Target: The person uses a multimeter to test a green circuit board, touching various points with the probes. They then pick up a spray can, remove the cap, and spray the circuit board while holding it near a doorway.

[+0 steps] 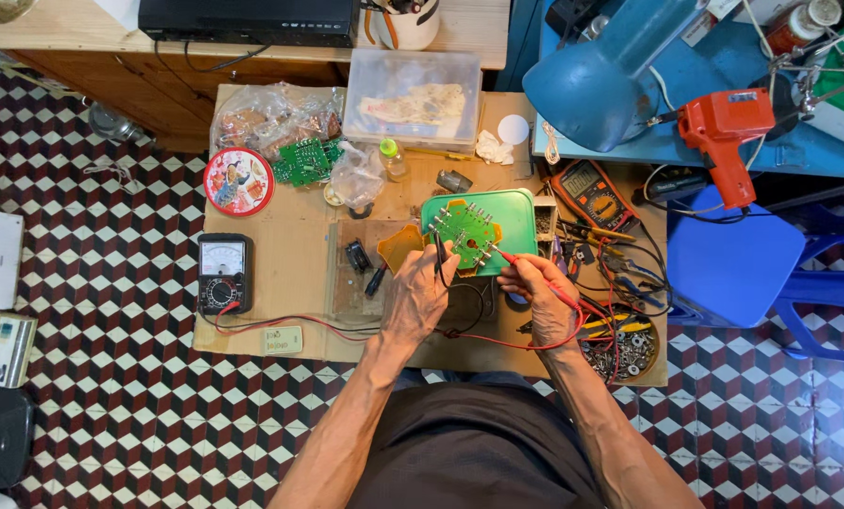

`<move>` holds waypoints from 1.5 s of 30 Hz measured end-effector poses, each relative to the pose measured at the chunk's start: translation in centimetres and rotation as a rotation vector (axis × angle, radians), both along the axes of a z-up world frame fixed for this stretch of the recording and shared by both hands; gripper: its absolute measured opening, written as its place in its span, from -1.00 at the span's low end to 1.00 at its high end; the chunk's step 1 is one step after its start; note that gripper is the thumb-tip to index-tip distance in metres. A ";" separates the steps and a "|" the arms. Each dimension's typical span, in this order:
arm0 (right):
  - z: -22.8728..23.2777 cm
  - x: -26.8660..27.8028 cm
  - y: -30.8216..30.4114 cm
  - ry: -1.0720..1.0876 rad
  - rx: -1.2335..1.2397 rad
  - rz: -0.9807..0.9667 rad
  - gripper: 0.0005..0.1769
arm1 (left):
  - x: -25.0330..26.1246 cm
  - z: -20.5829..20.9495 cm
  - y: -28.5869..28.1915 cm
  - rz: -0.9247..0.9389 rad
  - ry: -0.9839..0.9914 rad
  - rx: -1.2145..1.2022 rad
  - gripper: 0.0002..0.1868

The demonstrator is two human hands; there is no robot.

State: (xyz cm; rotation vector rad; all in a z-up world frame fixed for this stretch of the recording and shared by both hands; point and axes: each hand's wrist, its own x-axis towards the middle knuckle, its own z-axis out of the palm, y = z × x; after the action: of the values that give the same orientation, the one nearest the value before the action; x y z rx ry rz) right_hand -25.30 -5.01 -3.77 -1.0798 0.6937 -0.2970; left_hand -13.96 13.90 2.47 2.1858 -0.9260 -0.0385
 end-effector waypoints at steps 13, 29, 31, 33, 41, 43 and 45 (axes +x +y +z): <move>0.3 0.1 0.0 -0.001 -0.012 -0.008 -0.67 | 0.9 1.3 0.2 -0.154 -0.153 0.067 -0.65; 0.3 0.1 -0.4 0.005 0.014 0.028 -0.68 | 1.1 1.1 -2.1 0.093 0.216 -0.068 -0.75; 0.4 -0.1 -0.5 0.001 0.029 0.011 -0.68 | 1.0 0.9 -2.3 0.125 0.249 0.007 -0.77; 0.4 -0.5 -0.5 0.004 0.036 -0.022 -0.68 | 0.9 0.5 -2.6 0.120 0.219 -0.018 -0.78; 1.0 -1.5 -0.1 0.016 0.053 0.056 -0.68 | 0.5 0.4 -2.5 0.119 0.229 -0.043 -0.76; 1.1 -1.3 0.1 0.026 0.050 0.058 -0.68 | 0.6 0.4 -2.5 0.110 0.242 -0.036 -0.76; 1.2 -1.3 0.1 0.030 0.061 0.066 -0.68 | 0.6 0.5 -2.5 0.117 0.243 -0.027 -0.75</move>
State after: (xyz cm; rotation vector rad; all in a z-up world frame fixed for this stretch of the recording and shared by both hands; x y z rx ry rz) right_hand -26.61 -4.95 -2.61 -1.0488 0.6886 -0.2024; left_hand -13.41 11.43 2.92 2.1489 -0.6577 -0.2293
